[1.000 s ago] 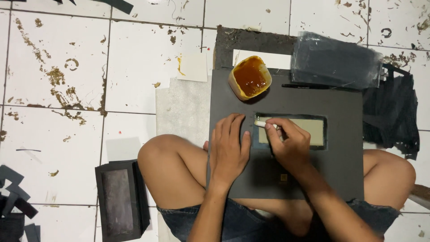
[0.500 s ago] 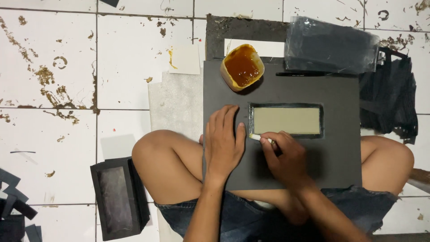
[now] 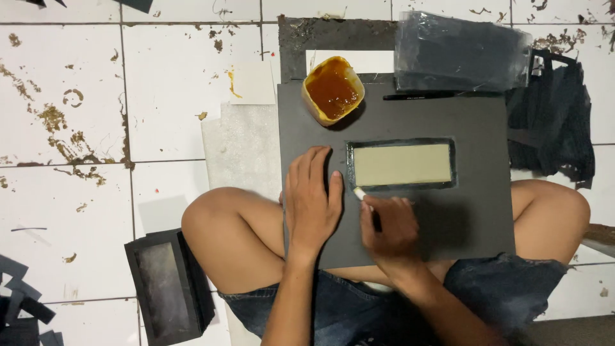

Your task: The person sits on the floor with a screen-printing frame board on their lap, positions a rectangular stencil sheet inside the frame, presses it flat, then dips a small stick into a cup of glue and spreads glue along the stencil edges, finally peeling a piece of plastic film by hand.

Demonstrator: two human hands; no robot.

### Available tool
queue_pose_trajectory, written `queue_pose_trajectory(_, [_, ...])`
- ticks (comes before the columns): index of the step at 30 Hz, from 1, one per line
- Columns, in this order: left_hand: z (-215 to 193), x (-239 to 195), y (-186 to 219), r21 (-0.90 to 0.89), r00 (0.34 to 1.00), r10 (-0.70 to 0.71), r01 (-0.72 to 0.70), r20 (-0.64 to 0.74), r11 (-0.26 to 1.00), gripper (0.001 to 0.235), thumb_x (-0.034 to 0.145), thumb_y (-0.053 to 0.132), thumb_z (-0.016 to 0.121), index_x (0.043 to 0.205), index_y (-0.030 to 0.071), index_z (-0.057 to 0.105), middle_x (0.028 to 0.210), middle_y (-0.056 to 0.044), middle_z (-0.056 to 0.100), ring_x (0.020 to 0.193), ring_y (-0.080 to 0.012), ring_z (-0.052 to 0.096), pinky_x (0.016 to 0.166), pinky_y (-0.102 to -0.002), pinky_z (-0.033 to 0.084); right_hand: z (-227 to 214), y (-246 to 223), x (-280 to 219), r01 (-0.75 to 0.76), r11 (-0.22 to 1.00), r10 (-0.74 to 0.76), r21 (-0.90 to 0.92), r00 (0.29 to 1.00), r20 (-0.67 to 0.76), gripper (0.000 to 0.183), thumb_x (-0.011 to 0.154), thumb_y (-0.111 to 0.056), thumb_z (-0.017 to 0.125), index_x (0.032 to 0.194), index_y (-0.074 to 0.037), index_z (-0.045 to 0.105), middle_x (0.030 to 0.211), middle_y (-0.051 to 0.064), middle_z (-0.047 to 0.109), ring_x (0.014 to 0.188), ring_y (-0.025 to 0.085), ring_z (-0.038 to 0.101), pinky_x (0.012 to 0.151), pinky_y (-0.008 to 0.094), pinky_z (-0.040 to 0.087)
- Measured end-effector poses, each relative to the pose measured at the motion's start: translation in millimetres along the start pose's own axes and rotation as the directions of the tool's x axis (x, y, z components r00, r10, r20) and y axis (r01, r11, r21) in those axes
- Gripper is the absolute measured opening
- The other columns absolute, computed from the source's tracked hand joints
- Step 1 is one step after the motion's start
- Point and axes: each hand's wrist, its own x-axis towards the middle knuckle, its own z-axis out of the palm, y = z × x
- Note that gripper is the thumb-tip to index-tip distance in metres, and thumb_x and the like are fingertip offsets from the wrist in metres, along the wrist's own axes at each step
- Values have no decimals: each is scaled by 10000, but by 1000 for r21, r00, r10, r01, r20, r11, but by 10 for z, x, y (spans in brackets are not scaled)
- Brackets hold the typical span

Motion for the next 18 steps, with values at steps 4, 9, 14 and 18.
queue_pose_trajectory(4, [-2,7,-1,-6,1000,0,0,11,1000,365,984,127,581,1332,19,597,1261,-172,608,1178,-373,554,957,-474,456,57,25,-111,-43,999,43,22,999,-23,66,899,-62,740,963,-59,760,690,54,560,542,251,566,563,346,485])
queue_pose_trajectory(9, [-30,24,30,-14,1000,-8,8,14,1000,372,982,115,587,1338,9,593,1270,-185,603,1191,-379,551,978,-479,454,-205,213,-70,-22,989,21,-145,1000,-5,18,948,-32,741,955,-21,728,707,97,538,558,282,540,570,370,460])
queue_pose_trajectory(14, [-36,31,49,-9,1000,-8,9,27,1000,363,996,123,572,1340,5,589,1273,-193,601,1197,-385,550,984,-482,449,-128,126,-17,-10,993,11,-122,1000,10,65,975,-52,701,977,10,720,723,120,535,570,305,548,573,381,467])
queue_pose_trajectory(18, [-16,21,20,-19,1000,0,0,-1,1000,367,995,133,573,1340,13,590,1271,-184,605,1184,-380,556,982,-482,453,28,-112,66,75,996,-73,-44,997,39,55,924,5,690,976,0,708,723,106,564,575,292,572,573,399,473])
